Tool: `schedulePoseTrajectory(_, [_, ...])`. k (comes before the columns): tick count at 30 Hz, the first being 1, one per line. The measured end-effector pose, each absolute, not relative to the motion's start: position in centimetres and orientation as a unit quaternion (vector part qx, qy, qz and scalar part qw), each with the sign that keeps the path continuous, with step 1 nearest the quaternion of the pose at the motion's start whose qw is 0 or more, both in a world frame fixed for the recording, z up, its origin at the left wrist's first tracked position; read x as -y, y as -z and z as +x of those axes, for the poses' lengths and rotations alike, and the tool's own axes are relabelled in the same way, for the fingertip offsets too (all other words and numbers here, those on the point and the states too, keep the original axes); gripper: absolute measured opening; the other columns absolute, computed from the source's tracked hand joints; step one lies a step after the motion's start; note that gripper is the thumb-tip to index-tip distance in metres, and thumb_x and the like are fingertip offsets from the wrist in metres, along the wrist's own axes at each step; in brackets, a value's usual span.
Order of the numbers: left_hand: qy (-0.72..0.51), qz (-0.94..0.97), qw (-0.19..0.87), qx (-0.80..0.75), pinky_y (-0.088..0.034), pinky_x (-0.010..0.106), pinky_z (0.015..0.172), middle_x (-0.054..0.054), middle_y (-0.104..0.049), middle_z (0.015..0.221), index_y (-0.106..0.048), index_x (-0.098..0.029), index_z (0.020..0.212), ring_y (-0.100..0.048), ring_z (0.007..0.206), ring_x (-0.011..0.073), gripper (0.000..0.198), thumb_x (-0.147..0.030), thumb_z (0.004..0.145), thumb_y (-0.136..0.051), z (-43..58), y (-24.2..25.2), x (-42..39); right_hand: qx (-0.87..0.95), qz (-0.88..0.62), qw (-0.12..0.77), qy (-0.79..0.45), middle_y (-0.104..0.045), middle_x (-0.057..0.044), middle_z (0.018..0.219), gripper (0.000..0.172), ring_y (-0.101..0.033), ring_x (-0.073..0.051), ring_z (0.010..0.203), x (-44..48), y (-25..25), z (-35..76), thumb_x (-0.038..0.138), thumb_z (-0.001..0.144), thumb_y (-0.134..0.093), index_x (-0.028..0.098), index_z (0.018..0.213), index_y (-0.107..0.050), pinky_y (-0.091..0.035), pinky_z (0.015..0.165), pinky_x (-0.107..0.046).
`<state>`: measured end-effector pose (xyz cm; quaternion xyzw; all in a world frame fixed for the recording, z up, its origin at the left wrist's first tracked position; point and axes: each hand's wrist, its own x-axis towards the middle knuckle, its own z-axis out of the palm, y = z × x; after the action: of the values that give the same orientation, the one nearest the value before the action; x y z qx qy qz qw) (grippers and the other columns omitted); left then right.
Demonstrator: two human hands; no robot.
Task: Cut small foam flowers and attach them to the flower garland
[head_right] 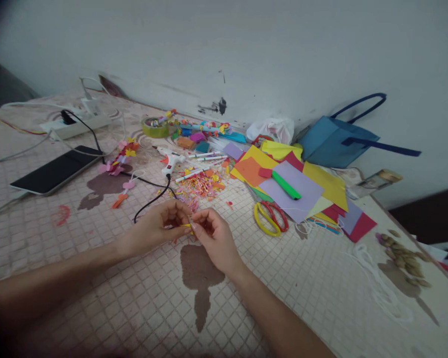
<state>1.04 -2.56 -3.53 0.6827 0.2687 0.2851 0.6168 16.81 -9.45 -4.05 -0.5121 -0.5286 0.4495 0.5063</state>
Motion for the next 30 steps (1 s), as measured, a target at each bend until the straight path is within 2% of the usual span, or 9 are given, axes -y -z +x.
schedulePoseTrajectory(4, [-0.276,0.675,0.635,-0.256,-0.048,0.025,0.064,0.003,-0.063,0.078,-0.055,-0.014,0.09,-0.061,0.07,0.0132,0.02,-0.03,0.08,-0.06,1.0,3.3,2.2,0.555,-0.515,0.504,-0.416,-0.057,0.0,0.083,0.007,-0.055,-0.014,0.074,9.5,4.1,16.8,0.024,0.084,-0.057,0.023,0.091,-0.056,-0.046,0.066,-0.028])
schedulePoseTrajectory(7, [-0.28,0.71,0.584,-0.276,-0.048,0.026,0.066,0.004,-0.064,0.081,-0.059,-0.014,0.087,-0.061,0.073,0.0146,0.019,-0.031,0.085,-0.051,1.0,3.4,2.1,0.571,-0.518,0.493,-0.405,-0.059,-0.001,0.086,0.007,-0.056,-0.014,0.078,9.5,4.2,16.9,0.022,0.085,-0.055,0.023,0.092,-0.056,-0.046,0.07,-0.028])
schedulePoseTrajectory(13, [-0.284,0.867,0.323,-0.253,-0.044,0.026,0.069,0.004,-0.065,0.084,-0.063,-0.017,0.091,-0.059,0.078,0.0155,0.018,-0.023,0.09,-0.046,0.3,3.0,2.4,0.615,-0.538,0.458,-0.349,-0.059,0.0,0.082,0.008,-0.056,-0.015,0.074,9.8,4.3,16.7,0.016,0.084,-0.052,0.022,0.088,-0.056,-0.045,0.069,-0.028])
schedulePoseTrajectory(17, [-0.217,0.954,0.097,-0.181,-0.041,0.031,0.069,0.008,-0.063,0.083,-0.062,-0.014,0.085,-0.056,0.077,0.0193,0.021,-0.019,0.092,-0.042,-0.2,2.5,2.4,0.648,-0.556,0.429,-0.296,-0.06,0.0,0.078,0.01,-0.056,-0.015,0.071,9.8,4.3,16.5,0.014,0.083,-0.052,0.022,0.086,-0.056,-0.044,0.066,-0.029])
schedulePoseTrajectory(19, [-0.2,0.965,0.043,-0.164,-0.04,0.031,0.067,0.007,-0.062,0.079,-0.06,-0.014,0.081,-0.053,0.073,0.0186,0.021,-0.018,0.091,-0.042,-0.2,2.4,2.3,0.647,-0.554,0.429,-0.301,-0.06,0.0,0.078,0.01,-0.056,-0.016,0.071,9.8,4.3,16.4,0.014,0.083,-0.052,0.022,0.086,-0.055,-0.045,0.066,-0.029])
schedulePoseTrajectory(21, [-0.223,0.956,0.063,-0.178,-0.039,0.029,0.065,0.005,-0.06,0.076,-0.057,-0.015,0.077,-0.052,0.072,0.0171,0.021,-0.019,0.091,-0.041,-0.1,2.3,2.2,0.635,-0.551,0.44,-0.316,-0.059,0.0,0.079,0.009,-0.056,-0.015,0.072,9.8,4.4,16.4,0.014,0.083,-0.052,0.022,0.087,-0.055,-0.046,0.067,-0.028])
schedulePoseTrajectory(26, [-0.304,0.864,0.25,-0.316,-0.033,0.023,0.053,-0.001,-0.049,0.061,-0.049,-0.017,0.065,-0.045,0.057,0.0117,0.025,-0.019,0.089,-0.04,0.0,2.3,1.7,0.591,-0.537,0.497,-0.339,-0.056,0.0,0.081,0.014,-0.055,-0.014,0.074,9.7,4.3,16.7,0.017,0.084,-0.054,0.023,0.097,-0.053,-0.045,0.068,-0.027])
schedulePoseTrajectory(28, [-0.299,0.823,0.326,-0.357,-0.028,0.023,0.049,-0.003,-0.043,0.052,-0.043,-0.017,0.057,-0.04,0.049,0.0101,0.036,-0.027,0.091,-0.038,0.0,2.3,1.7,0.572,-0.532,0.521,-0.344,-0.055,0.001,0.08,0.015,-0.054,-0.014,0.073,9.7,4.1,16.8,0.018,0.085,-0.054,0.024,0.098,-0.052,-0.045,0.067,-0.027])
schedulePoseTrajectory(30, [-0.283,0.793,0.403,-0.358,-0.029,0.022,0.047,-0.003,-0.043,0.05,-0.045,-0.017,0.055,-0.04,0.048,0.0096,0.042,-0.037,0.091,-0.039,0.1,2.3,1.8,0.555,-0.527,0.541,-0.348,-0.054,0.001,0.079,0.016,-0.053,-0.014,0.07,9.8,3.8,16.9,0.02,0.086,-0.054,0.024,0.1,-0.051,-0.045,0.065,-0.026])
